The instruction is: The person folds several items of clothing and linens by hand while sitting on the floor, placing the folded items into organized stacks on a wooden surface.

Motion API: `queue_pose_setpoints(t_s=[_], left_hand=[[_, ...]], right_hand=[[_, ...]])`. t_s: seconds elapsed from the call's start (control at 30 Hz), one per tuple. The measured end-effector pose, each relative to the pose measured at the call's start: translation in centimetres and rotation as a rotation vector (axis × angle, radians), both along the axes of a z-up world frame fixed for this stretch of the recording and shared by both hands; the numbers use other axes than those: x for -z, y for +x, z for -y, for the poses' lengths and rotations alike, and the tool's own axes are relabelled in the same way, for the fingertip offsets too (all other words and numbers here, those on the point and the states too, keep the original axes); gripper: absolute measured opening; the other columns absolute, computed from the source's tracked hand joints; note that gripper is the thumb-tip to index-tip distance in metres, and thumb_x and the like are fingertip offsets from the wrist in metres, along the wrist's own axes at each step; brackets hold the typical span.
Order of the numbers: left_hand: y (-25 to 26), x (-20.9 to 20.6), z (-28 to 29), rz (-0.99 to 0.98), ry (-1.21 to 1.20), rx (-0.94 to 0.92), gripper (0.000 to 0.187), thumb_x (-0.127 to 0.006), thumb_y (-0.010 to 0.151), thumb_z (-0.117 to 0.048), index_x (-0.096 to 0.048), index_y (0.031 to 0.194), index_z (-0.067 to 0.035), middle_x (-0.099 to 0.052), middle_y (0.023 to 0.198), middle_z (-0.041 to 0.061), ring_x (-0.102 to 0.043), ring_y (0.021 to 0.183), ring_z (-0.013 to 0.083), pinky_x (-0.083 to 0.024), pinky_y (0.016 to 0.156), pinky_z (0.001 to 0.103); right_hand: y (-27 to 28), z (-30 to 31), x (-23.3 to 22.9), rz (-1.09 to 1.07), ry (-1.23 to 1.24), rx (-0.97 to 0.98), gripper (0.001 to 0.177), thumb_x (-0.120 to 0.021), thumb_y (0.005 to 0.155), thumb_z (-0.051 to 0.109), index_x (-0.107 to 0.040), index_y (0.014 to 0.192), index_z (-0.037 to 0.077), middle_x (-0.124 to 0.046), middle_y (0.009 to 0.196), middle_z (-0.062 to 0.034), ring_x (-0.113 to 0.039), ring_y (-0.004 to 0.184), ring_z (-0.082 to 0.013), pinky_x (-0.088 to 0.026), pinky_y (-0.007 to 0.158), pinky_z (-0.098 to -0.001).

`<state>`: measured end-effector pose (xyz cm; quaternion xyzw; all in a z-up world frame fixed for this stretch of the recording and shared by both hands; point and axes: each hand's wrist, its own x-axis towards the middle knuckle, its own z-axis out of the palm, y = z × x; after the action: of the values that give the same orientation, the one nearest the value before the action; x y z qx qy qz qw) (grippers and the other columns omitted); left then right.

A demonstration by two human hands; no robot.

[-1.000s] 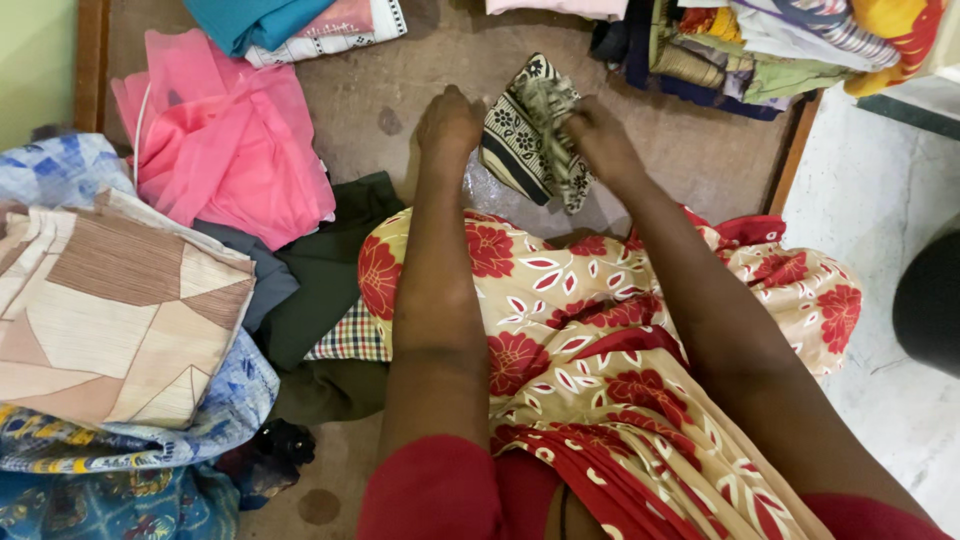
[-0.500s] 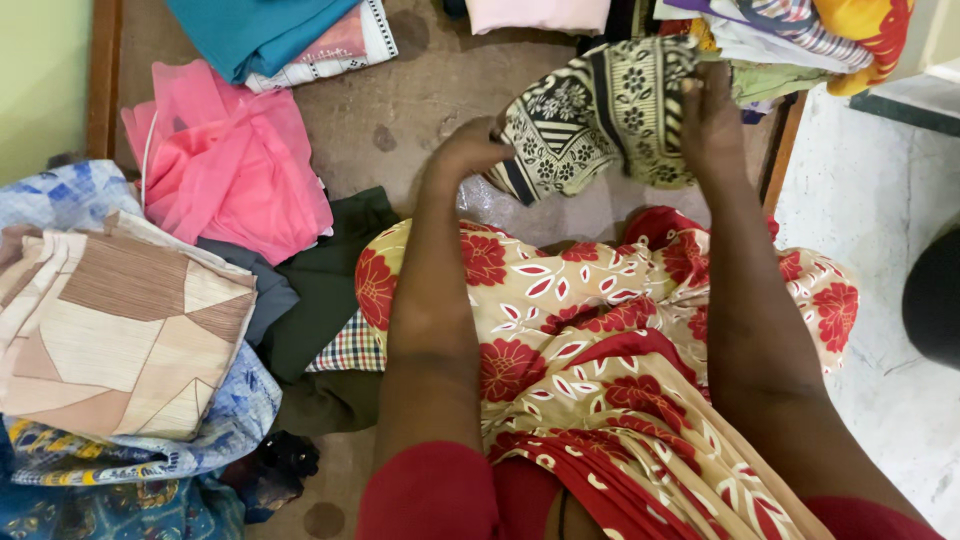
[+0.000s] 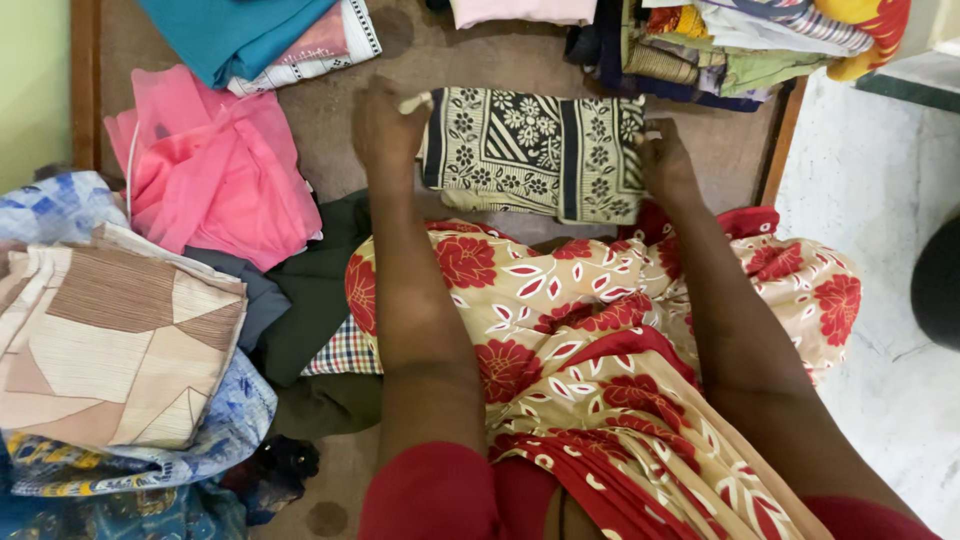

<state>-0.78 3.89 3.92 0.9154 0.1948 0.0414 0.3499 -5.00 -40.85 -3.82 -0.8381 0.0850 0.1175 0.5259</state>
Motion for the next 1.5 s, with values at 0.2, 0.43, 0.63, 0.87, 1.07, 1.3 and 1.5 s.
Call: queue_pose_setpoints(t_s=[0.2,0.43,0.63,0.87,1.07,1.3,1.5], left_hand=[[0.3,0.7,1.8,-0.129,0.095,0.057,0.048,-0.087,0.079,-0.035,-0.066,0.11,-0.007,-0.06,0.119,0.017,-0.059,0.113,0.038,-0.049,0.093,0.051],[0.5,5.7,5.3,0.076,-0.206,0.643,0.054,-0.084,0.085,-0.038,-0.064,0.13,-0.014,-0.057,0.139,0.016,-0.054,0.137,0.0392,-0.045,0.121,0.049],[-0.5,8.2,6.3,-0.558,0.15,0.866,0.128,-0.083,0.072,-0.066,-0.006,0.167,-0.026,0.016,0.172,0.015,0.02,0.156,0.0452,0.002,0.124,0.067],[-1.7,5.6,6.4,-0.646,0.335,0.677,0.154,-0.087,0.058,-0.074,0.015,0.165,-0.028,0.032,0.167,0.021,0.033,0.15,0.047,0.011,0.12,0.07],[-3.5,4.1,5.9,-0.616,0.385,0.573,0.157,-0.084,0.056,-0.08,0.016,0.164,-0.027,0.029,0.168,0.019,0.031,0.15,0.0501,0.008,0.117,0.076],[-4.8,3.5,6.8,-0.58,0.418,0.563,0.138,-0.083,0.067,-0.075,0.002,0.166,-0.029,0.024,0.17,0.019,0.022,0.152,0.0546,0.002,0.115,0.079],[-4.3,6.0,5.9,-0.591,0.342,0.471,0.113,-0.08,0.079,-0.061,-0.01,0.165,-0.037,0.015,0.172,0.014,0.012,0.153,0.0547,-0.01,0.116,0.078]], right_hand=[[-0.9,-2.5,-2.7,0.246,-0.604,-0.035,0.038,-0.062,0.093,0.007,-0.05,0.129,0.006,-0.061,0.122,-0.025,-0.066,0.1,-0.0456,-0.054,0.078,-0.053],[-3.1,-12.2,-2.6,0.315,-0.793,-0.345,0.081,-0.044,0.119,0.049,-0.022,0.159,-0.017,-0.016,0.166,-0.0412,-0.017,0.156,-0.0548,-0.019,0.13,-0.0571],[-4.1,-14.7,-3.5,-0.109,-0.773,-0.414,0.108,-0.034,0.098,0.078,0.001,0.165,0.001,0.016,0.169,-0.031,0.018,0.157,-0.0456,0.004,0.124,-0.0674],[-3.7,-13.3,-5.1,-0.106,-0.736,-0.447,0.107,-0.039,0.094,0.076,0.003,0.164,0.006,0.016,0.167,-0.0277,0.013,0.155,-0.0435,0.0,0.123,-0.0619],[-7.7,-11.2,-7.9,-0.03,-0.695,-0.241,0.082,-0.053,0.096,0.049,-0.026,0.161,0.006,-0.027,0.159,-0.0244,-0.025,0.148,-0.0432,-0.026,0.12,-0.059],[-5.7,-8.1,-2.3,-0.073,-0.533,-0.091,0.036,-0.05,0.105,0.022,-0.053,0.134,0.0,-0.061,0.129,-0.0306,-0.066,0.111,-0.0482,-0.054,0.093,-0.0549],[-3.0,6.2,1.6,-0.039,-0.392,0.064,0.033,-0.064,0.09,0.027,-0.069,0.115,0.005,-0.07,0.107,-0.0266,-0.067,0.099,-0.0463,-0.053,0.086,-0.0536]])
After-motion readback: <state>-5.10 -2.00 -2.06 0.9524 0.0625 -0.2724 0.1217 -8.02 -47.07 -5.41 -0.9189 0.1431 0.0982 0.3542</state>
